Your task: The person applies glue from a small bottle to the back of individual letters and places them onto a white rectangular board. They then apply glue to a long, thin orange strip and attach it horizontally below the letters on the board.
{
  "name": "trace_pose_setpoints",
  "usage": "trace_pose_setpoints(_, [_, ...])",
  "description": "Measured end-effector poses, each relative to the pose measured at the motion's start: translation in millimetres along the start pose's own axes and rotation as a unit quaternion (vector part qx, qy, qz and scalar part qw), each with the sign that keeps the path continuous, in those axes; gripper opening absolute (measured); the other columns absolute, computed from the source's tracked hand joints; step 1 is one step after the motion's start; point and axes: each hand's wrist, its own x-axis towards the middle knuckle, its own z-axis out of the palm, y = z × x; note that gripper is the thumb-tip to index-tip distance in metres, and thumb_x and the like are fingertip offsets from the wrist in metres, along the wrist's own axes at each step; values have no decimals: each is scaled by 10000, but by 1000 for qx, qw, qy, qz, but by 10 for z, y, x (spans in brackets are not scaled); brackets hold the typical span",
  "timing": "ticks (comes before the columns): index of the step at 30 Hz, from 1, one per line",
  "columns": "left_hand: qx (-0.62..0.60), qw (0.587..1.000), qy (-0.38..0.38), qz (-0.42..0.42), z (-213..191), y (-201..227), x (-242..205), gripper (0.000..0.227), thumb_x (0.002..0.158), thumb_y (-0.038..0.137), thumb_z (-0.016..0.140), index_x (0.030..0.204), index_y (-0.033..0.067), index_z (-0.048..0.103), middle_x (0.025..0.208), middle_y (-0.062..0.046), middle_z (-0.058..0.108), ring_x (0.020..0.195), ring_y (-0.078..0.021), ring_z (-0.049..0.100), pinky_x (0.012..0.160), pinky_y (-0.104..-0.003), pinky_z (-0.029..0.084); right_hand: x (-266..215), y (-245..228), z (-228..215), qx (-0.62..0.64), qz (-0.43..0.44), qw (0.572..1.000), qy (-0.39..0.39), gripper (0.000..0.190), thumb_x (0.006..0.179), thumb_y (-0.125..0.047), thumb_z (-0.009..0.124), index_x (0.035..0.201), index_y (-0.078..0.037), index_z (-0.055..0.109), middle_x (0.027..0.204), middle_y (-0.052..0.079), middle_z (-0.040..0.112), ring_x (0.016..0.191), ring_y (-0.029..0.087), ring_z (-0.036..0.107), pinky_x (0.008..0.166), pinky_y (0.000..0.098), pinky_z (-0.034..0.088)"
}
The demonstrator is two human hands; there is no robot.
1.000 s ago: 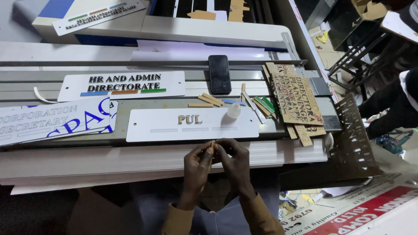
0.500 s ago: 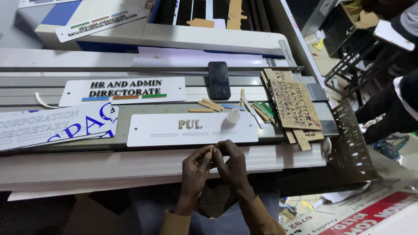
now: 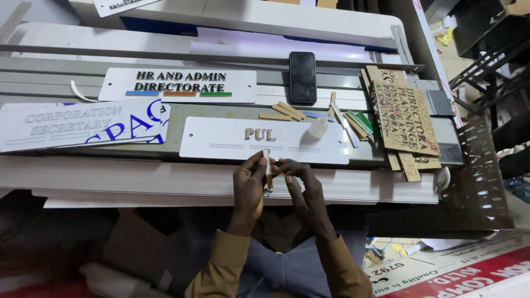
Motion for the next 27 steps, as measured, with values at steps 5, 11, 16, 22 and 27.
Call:
trace_pose_setpoints(5, [-11,999,20,30,-118,5,179,312,1159,88,662,1414,-82,719,1108,-215,788,985,-243,774,915,-431,725,-29,77,-43,99,52,994,-7,147,1199,-156,555,1138,-35,611,1091,178,795,1320,417,754,1144,608,551])
trace_pose_setpoints(11, [-39,996,64,46,-234,115,337,323,1176,101,638,1441,-69,708,1119,-213,756,975,-246,762,894,-398,724,-73,285,-119,191,88,971,112,86,1166,-97,598,1165,-10,596,911,190,731,1013,342,780,927,462,632])
trace_pose_setpoints(16, [-25,997,60,53,-297,333,454,317,1167,122,655,1441,-31,700,1115,-175,743,957,-223,760,870,-365,724,13,223,-233,44,71,997,-5,78,1056,-44,745,1130,-36,767,1138,211,779,1152,389,776,940,488,622])
trace_pose_setpoints(22, [177,970,39,161,-317,515,638,321,1172,156,660,1458,13,692,1103,-155,727,828,-179,738,724,-314,689,56,531,-58,-181,25,974,-132,122,976,-93,832,1089,-137,838,1064,151,824,980,436,800,794,556,653])
trace_pose_setpoints(27, [324,917,16,231,-532,412,1066,319,1170,169,677,1461,39,699,1103,-139,718,782,-192,750,674,-325,650,498,759,148,-245,22,960,-135,139,986,-161,840,1093,-161,751,967,96,755,935,401,785,737,541,647])
